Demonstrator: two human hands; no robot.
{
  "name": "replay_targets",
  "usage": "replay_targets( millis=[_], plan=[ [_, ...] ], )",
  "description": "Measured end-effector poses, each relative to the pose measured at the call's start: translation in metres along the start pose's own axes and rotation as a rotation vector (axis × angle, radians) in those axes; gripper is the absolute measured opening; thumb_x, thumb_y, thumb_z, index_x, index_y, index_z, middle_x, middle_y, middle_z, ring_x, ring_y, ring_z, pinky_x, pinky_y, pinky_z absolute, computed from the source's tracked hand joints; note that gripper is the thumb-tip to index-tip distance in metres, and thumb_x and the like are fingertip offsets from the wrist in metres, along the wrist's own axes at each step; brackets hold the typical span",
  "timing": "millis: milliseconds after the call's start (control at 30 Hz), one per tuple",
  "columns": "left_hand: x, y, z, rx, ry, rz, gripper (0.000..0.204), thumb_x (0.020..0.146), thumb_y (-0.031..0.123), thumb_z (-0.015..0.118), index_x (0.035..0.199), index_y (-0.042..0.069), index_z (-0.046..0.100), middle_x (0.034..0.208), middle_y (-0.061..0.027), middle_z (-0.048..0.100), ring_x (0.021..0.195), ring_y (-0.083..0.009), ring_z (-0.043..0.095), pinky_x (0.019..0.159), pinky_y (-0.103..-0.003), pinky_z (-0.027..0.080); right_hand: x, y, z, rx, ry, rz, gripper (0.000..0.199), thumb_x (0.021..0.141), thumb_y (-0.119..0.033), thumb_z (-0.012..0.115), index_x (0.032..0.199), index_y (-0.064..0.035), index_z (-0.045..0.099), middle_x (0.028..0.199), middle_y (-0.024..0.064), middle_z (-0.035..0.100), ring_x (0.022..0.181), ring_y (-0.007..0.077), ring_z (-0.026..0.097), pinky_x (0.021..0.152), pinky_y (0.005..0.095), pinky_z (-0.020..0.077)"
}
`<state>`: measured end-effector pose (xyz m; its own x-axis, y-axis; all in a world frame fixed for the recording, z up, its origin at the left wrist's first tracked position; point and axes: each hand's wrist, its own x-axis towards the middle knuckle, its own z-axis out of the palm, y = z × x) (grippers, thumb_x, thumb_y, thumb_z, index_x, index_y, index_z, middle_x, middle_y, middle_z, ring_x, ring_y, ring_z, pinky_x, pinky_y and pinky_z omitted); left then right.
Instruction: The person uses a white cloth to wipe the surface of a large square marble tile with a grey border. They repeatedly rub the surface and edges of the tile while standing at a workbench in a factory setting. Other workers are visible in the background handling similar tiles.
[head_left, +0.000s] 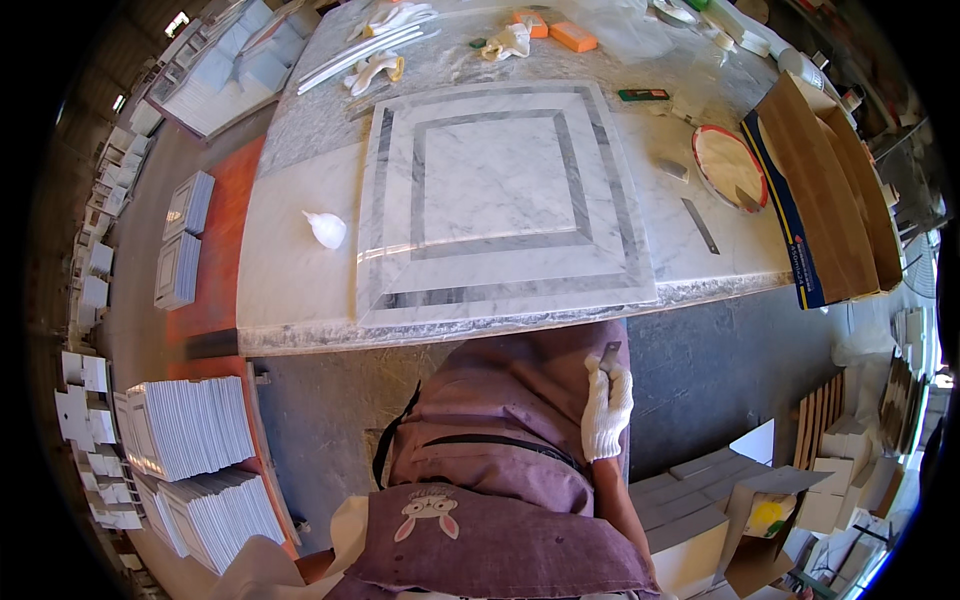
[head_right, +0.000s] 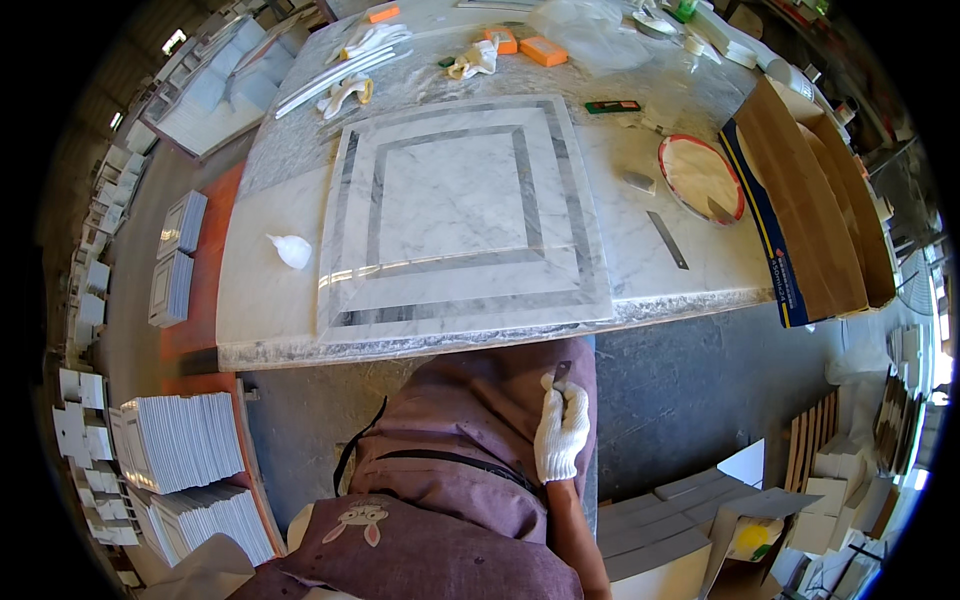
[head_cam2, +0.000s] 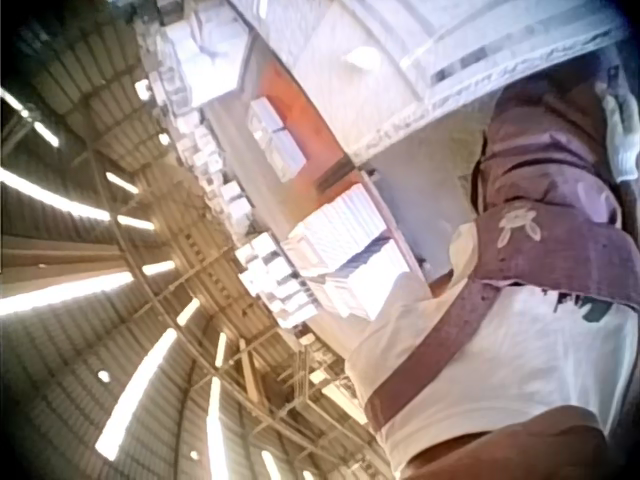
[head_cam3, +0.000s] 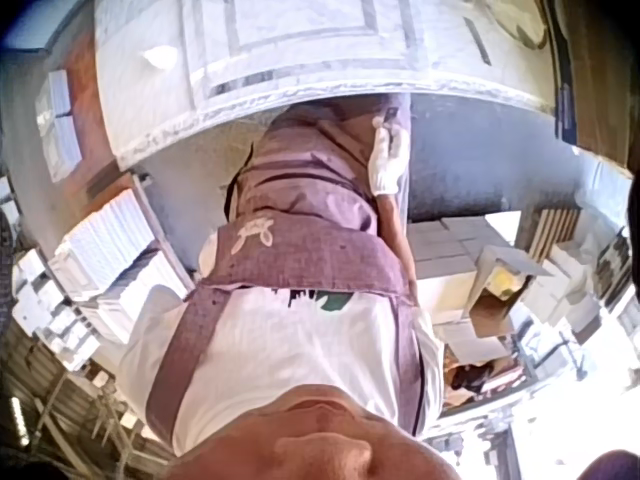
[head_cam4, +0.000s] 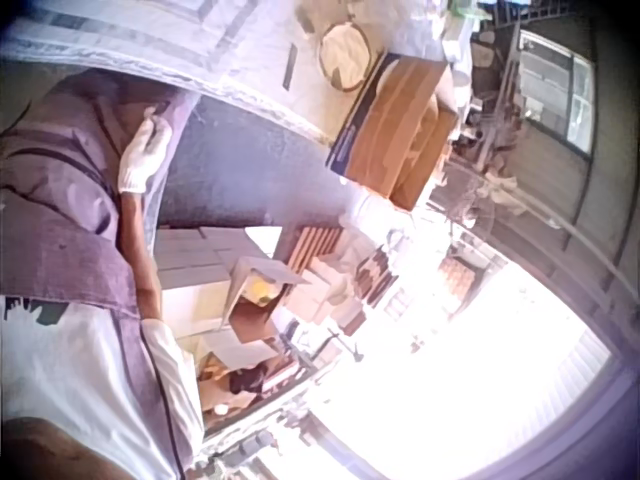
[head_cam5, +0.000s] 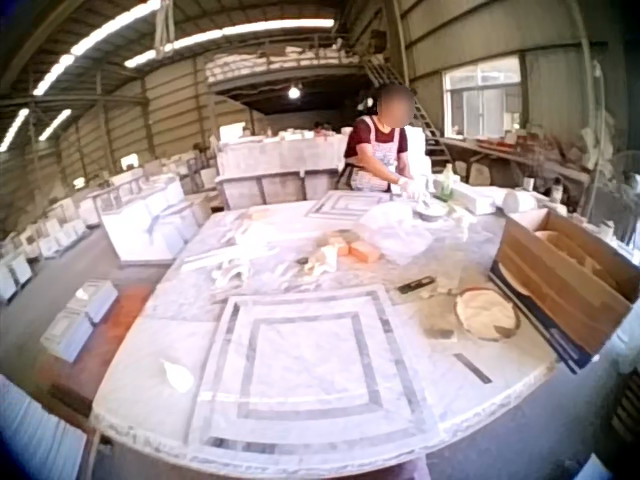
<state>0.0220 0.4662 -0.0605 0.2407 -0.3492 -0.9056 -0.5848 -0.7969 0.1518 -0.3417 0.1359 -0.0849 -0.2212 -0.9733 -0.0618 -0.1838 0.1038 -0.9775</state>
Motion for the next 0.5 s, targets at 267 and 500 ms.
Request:
replay_targets(
  millis=[267, 500],
  plan=[
    [-0.005, -0.005, 0.004, -0.021, 0.002, -0.007, 0.033, 0.093, 0.031, 0.061, 0.116, 0.007, 0.063, 0.115, -0.0195, 0.063, 0.107, -0.0401, 0.061, 0.089, -0.046, 0.049, 0.001, -0.001, 0.001, -0.001, -0.008, -0.026, 0.005, 0.099, 0.002, 0.055, 0.102, -0.0005, 0.057, 0.101, 0.0081, 0.068, 0.097, 0.0141, 0.062, 0.091, 0.0289, 0.0489],
    [0.005, 0.009, 0.017, -0.035, -0.023, 0.008, 0.034, 0.093, 0.031, 0.060, 0.117, 0.006, 0.062, 0.115, -0.0196, 0.063, 0.108, -0.0400, 0.061, 0.089, -0.046, 0.049, 0.001, 0.000, 0.000, 0.014, -0.015, -0.027, 0.005, 0.099, 0.002, 0.055, 0.103, -0.0005, 0.058, 0.102, 0.0079, 0.068, 0.097, 0.0138, 0.062, 0.091, 0.0281, 0.0483]
  ],
)
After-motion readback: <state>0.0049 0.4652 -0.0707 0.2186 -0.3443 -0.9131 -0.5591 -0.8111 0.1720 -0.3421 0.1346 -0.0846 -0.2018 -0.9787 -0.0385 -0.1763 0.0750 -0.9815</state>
